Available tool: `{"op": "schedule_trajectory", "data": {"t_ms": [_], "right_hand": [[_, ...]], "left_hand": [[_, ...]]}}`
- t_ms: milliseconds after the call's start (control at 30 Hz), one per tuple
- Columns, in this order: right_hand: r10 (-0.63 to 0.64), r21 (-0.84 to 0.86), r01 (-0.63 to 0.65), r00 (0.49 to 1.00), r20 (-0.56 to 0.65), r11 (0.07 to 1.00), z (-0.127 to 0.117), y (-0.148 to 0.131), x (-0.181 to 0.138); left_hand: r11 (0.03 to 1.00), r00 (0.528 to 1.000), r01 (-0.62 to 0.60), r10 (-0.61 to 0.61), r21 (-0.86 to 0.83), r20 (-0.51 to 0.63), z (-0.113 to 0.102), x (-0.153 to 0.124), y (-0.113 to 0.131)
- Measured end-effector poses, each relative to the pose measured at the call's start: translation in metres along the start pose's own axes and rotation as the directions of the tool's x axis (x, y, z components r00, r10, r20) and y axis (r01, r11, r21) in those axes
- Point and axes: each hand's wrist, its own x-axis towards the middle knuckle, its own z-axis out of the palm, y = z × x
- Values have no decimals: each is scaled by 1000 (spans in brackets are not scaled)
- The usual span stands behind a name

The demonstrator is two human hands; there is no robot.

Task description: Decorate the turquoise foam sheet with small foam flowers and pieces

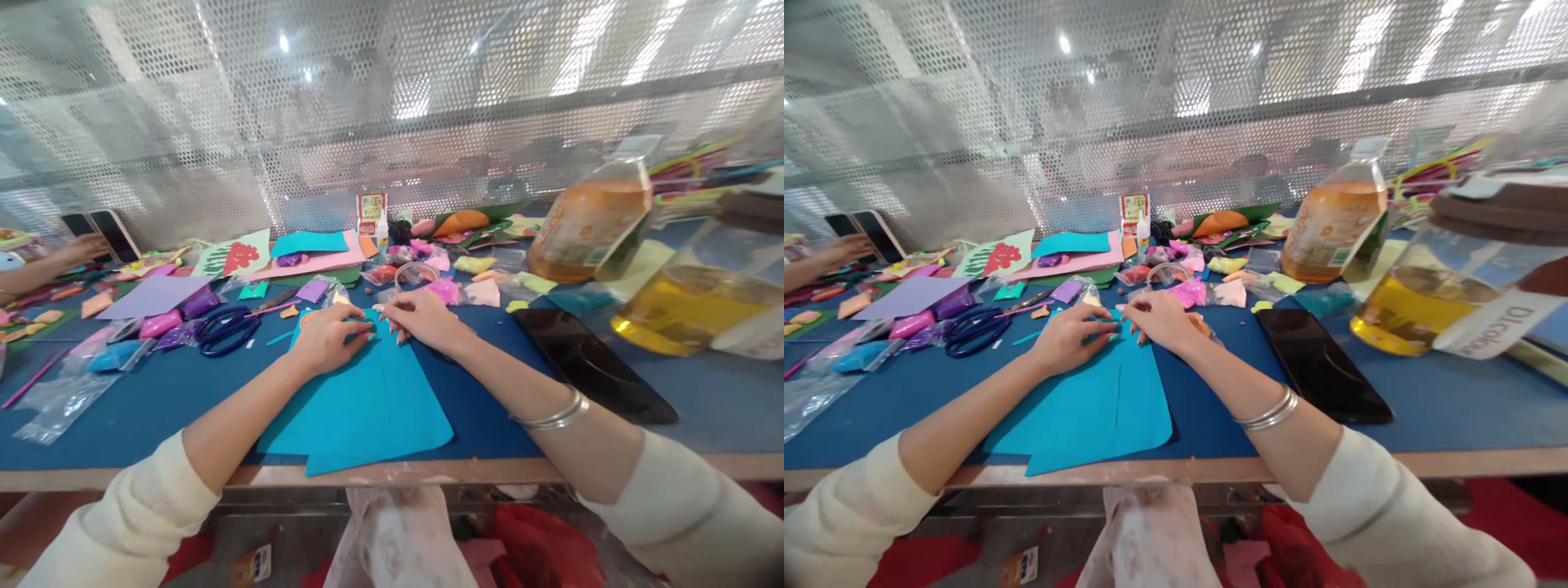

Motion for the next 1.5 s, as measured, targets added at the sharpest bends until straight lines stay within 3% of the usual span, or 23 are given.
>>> {"op": "schedule_trajectory", "data": {"t_ms": [100,300,433,533,767,1500], "right_hand": [[-20,-5,21,1000,13,1000,0,-1,-1],[-75,-56,74,997,-13,996,-1,-1,-2],[-49,-18,50,999,11,999,-1,-3,-3],[-42,-6,42,998,56,999,1,-4,-5],[-55,-151,68,995,86,986,2,-9,-8],[-67,-154,82,993,99,985,2,-9,-8]], "left_hand": [[1000,999,-20,20,1,44,-5,0,3],[998,998,-59,59,-28,19,-18,-7,13],[996,995,-56,61,-63,80,-24,-10,18],[994,991,-48,60,-100,124,-24,-8,17],[994,985,-38,55,-102,165,-22,-6,16],[989,979,-84,105,-126,176,-18,-8,17]]}}
